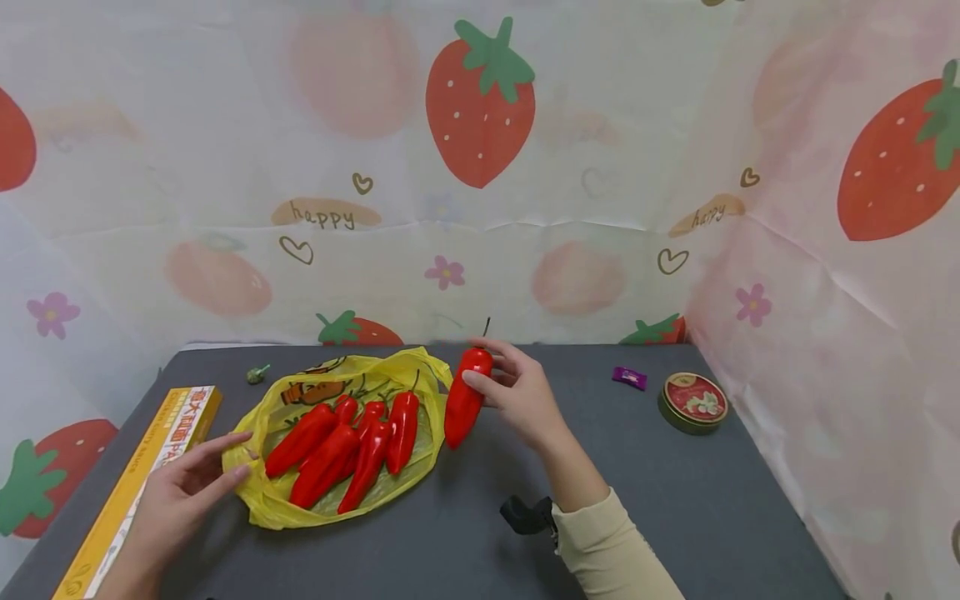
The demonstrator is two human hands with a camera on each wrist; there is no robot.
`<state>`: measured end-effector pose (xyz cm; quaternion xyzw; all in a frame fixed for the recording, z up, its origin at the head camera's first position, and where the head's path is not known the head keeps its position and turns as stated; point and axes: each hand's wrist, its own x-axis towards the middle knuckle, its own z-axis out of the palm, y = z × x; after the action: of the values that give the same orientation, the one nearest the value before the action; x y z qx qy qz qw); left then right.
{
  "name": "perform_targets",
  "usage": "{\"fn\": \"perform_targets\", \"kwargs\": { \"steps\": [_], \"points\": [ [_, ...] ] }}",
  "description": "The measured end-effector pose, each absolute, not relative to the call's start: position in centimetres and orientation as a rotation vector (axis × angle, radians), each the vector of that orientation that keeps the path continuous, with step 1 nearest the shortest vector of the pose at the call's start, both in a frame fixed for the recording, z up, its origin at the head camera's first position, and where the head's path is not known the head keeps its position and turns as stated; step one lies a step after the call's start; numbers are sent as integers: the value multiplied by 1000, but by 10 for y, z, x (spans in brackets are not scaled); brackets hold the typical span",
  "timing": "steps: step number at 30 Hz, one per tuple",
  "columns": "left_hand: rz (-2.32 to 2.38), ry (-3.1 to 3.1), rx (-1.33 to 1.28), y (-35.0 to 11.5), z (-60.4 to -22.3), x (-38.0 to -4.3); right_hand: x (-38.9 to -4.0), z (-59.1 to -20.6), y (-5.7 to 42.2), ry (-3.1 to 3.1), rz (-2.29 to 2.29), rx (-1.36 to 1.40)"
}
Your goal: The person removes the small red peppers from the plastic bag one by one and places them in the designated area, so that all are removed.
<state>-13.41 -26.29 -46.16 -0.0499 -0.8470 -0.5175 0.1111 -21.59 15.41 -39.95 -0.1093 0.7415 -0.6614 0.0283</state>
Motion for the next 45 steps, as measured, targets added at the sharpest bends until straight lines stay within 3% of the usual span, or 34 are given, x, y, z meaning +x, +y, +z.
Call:
{"fn": "perform_targets", "kwargs": {
  "steps": [26,45],
  "points": [
    [-1512,-2500,-125,-265,-464,-136,-183,-426,296,2533,-1691,-245],
    [-1544,-2478,-130,-268,-463,-136,-187,-450,368,2573,-1455,-96]
  ]
}}
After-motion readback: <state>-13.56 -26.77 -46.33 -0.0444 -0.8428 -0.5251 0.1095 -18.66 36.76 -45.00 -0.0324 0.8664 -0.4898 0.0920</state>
